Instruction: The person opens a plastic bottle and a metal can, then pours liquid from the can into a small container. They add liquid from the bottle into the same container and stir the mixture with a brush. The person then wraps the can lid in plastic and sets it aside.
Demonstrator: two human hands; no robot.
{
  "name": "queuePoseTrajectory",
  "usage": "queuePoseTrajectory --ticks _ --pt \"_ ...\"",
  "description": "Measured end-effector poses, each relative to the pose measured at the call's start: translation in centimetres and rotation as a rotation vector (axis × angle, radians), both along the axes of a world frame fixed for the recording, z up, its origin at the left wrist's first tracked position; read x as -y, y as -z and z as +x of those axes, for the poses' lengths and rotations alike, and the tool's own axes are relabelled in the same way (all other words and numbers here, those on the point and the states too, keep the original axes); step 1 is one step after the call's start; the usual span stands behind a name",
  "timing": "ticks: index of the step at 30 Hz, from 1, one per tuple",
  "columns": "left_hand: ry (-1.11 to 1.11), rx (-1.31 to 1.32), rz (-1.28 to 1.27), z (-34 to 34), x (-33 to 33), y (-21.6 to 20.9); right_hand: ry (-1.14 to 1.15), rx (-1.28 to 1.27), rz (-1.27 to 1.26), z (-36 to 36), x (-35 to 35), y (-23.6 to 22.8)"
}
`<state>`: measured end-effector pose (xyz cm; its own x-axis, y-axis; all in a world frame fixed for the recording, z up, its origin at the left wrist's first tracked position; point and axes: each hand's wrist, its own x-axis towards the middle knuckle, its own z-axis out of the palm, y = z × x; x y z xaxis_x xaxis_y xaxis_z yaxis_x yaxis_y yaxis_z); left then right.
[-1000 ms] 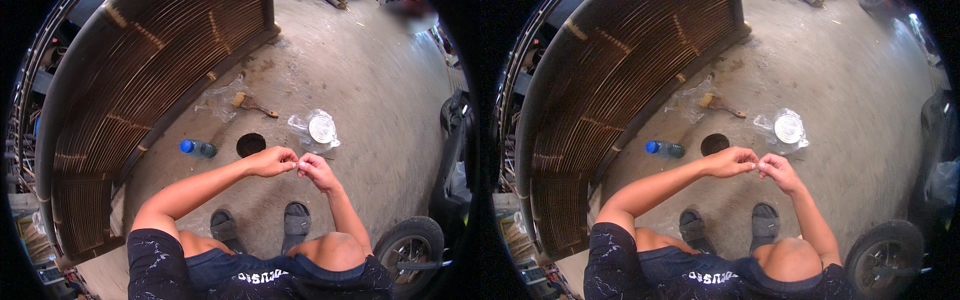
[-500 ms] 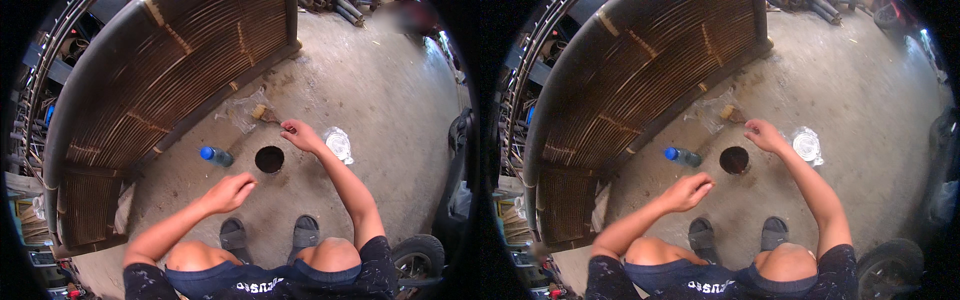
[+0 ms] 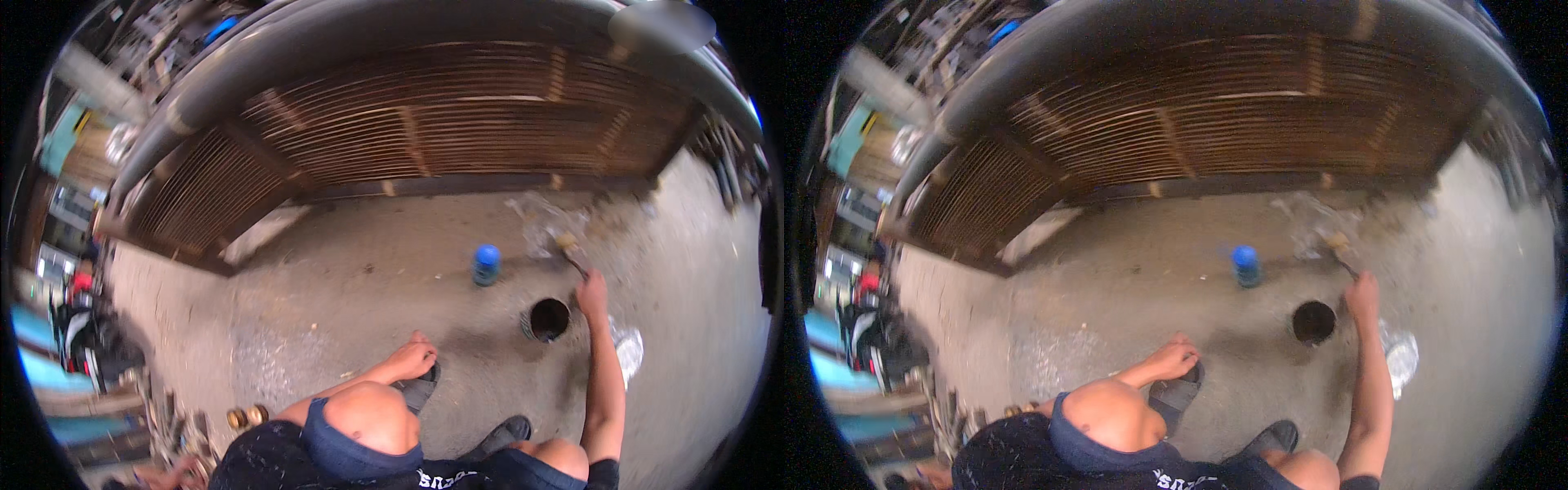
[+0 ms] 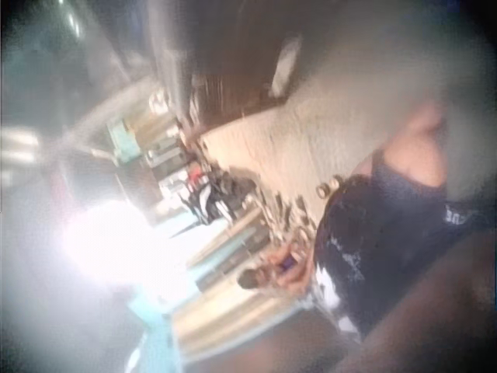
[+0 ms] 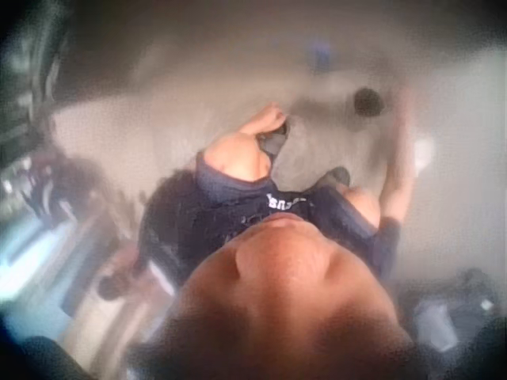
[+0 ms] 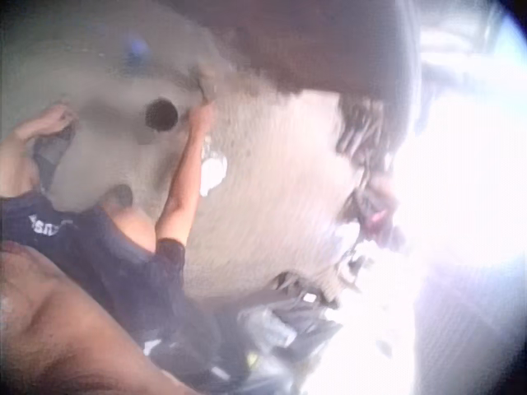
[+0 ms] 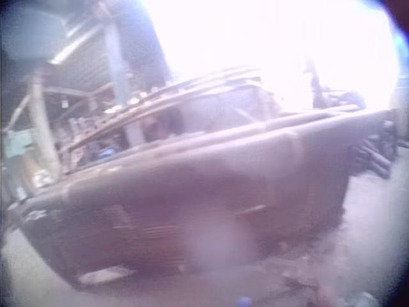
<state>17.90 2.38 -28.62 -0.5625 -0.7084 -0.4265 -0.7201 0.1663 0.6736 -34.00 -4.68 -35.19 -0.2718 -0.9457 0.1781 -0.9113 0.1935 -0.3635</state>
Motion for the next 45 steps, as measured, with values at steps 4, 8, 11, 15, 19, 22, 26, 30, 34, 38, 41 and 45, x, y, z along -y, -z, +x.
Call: queuePoseTrajectory --ticks 4,8,11,15,19,22,26,30,34,38,41,45 --pt "-0.157 0.082 -0.04 1.0 -1.1 0.4 0.042 0.076 -0.106 2.1 -1.2 -1.6" --pt "-0.237 0.043 -0.063 0.2 -0.5 0.6 0.406 0.998 0.247 1.5 -1.8 -5.9" --pt "-0.296 -0.033 -0.059 -0.2 -0.2 1.3 0.335 0.941 0.043 1.9 -3.1 -8.3" --pt "-0.289 -0.15 -0.18 0.0 1.2 2.0 0.166 0.412 -0.204 1.4 -4.0 -7.8" --pt "-0.409 -0.235 -0.144 0.9 2.0 0.1 0.302 0.337 0.012 5.5 -4.4 -14.2" --pt "-0.536 -0.342 -0.31 -0.8 3.9 -2.0 0.327 0.587 -0.122 2.9 -6.6 -12.7" --pt "-0.611 -0.493 -0.471 -1.1 6.0 -6.7 0.3 1.035 -0.193 6.0 -7.9 -15.4" --pt "-0.385 -0.588 -0.532 -5.8 8.3 -13.9 0.206 1.062 -0.184 7.2 -9.7 -19.9" --pt "-0.002 -0.572 -0.957 -14.6 10.5 -21.6 0.055 1.022 -0.149 10.0 -11.6 -25.6" --pt "0.188 -0.617 -0.914 -18.6 12.2 -22.1 -0.106 0.95 -0.159 11.0 -13.3 -27.8" --pt "0.336 -0.62 -0.85 -17.3 12.8 -23.6 -0.091 1.112 -0.24 11.6 -14.0 -28.3" --pt "0.134 -0.652 -0.868 -13.5 12.6 -25.7 0.067 1.503 -0.506 9.9 -15.0 -26.3"
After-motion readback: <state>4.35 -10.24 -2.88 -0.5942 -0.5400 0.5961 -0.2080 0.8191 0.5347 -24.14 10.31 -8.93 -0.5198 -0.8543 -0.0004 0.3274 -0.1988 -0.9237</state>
